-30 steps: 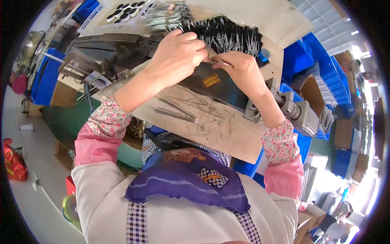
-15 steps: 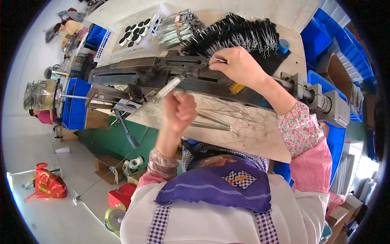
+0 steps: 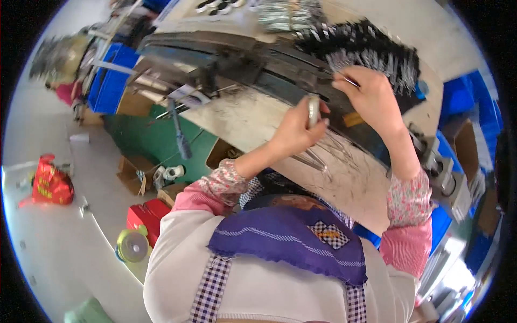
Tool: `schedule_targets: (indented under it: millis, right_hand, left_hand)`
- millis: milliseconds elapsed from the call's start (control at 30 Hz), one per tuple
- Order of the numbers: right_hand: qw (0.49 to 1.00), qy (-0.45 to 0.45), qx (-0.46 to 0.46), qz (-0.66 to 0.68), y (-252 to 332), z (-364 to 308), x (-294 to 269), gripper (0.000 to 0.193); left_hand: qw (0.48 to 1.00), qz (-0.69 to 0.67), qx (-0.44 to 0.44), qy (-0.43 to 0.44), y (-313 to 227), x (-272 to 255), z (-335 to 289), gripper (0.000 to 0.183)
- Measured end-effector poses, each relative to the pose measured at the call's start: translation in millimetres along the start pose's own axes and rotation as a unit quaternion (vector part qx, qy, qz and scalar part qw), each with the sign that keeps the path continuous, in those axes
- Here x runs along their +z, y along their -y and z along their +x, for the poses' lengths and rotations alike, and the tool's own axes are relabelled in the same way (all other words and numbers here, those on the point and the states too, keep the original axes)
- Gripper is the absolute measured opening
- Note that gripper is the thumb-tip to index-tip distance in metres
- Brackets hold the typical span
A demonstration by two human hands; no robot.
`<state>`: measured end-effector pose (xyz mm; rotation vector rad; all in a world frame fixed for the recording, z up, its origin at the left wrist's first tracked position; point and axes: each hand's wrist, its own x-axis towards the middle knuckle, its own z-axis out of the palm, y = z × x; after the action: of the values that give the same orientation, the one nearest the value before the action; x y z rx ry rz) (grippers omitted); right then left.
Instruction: Manually inserting bristles into a plastic handle and securing them using a mechanical press.
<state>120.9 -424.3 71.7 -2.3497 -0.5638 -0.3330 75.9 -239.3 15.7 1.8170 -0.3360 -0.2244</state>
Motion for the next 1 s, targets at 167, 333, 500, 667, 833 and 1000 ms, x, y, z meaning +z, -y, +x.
schedule_targets:
  millis: [167,333,500,667,833,1000]
  right_hand:
    - [0.986,-0.042,-0.104,-0.124,39,-61,5,0.032]
    - [0.974,0.006,0.064,-0.215,-3,-83,31,0.034]
    - [0.956,-0.01,0.15,-0.252,-40,-81,37,0.012]
    - [0.96,-0.014,0.206,-0.191,-42,-110,41,0.009]
    - [0.97,-0.082,0.18,-0.14,-32,-116,39,0.015]
    - [0.978,-0.08,0.187,-0.043,-47,-135,40,0.009]
  left_hand:
    - [0.966,-0.176,-0.176,-0.075,35,-70,-44,0.027]
    - [0.91,-0.244,-0.201,-0.268,59,-140,-51,0.041]
    - [0.897,-0.294,-0.193,-0.266,73,-134,-41,0.034]
    - [0.886,-0.326,-0.135,-0.302,77,-125,-37,0.021]
    - [0.87,-0.356,-0.014,-0.342,27,-71,-33,0.018]
    - [0.904,-0.341,-0.079,0.246,-94,37,-5,0.025]
